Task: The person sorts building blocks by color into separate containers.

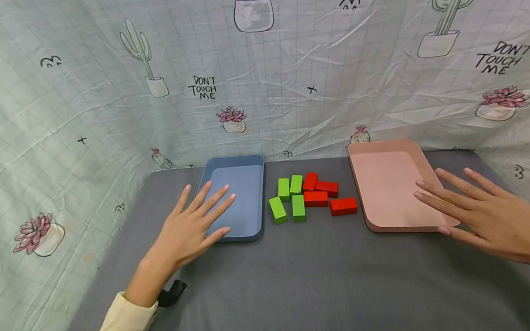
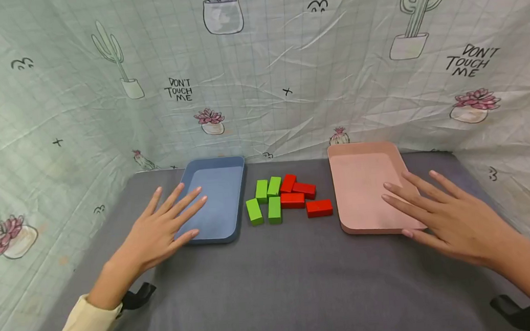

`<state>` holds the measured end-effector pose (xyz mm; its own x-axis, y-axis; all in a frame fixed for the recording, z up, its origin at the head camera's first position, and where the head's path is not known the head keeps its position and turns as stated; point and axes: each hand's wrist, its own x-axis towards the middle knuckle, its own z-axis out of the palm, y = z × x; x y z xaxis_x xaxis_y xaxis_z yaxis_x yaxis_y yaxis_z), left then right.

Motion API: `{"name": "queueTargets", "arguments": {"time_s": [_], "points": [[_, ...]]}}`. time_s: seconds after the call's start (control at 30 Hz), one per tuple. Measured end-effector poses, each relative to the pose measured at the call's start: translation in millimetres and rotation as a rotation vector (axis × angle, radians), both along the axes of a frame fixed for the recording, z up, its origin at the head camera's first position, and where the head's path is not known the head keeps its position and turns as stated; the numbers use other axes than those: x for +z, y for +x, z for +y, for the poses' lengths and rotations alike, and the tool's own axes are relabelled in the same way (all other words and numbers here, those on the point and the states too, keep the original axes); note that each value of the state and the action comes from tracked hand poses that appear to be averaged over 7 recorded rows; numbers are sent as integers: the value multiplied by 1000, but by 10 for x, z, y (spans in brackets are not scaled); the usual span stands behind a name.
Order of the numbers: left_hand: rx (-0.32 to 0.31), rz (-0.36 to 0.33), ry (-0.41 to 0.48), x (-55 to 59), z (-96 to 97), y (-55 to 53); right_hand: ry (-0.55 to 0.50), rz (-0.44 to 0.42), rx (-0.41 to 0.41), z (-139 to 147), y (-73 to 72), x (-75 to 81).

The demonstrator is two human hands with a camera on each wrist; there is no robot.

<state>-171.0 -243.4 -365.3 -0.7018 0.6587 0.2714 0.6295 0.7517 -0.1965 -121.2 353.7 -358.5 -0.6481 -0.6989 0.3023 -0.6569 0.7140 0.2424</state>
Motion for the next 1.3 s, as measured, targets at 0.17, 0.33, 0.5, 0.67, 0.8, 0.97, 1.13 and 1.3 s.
{"name": "queueTargets", "arguments": {"time_s": [0.17, 0.33, 0.5, 0.67, 0.8, 0.97, 1.13, 1.3], "points": [[-18, -24, 8, -10, 138, -41, -4, 9, 4, 12, -9, 9], [-54, -32, 16, -15, 297, -88, -1, 8, 1, 16, -21, 15], [-98, -49, 33, -21, 458, -132, -6, 1, -3, 37, -25, 11], [-122, -95, 66, -82, 629, -218, -12, -3, -27, 79, -24, 4], [-135, -150, 86, -144, 753, -309, -10, -11, -51, 90, -38, 14], [-164, -216, 126, -180, 898, -376, -18, -29, -92, 105, -63, 20], [-202, -263, 167, -195, 1075, -398, -7, -26, -118, 137, -57, -12], [-263, -282, 205, -196, 1263, -428, -13, -27, -134, 181, -45, -62]]}}
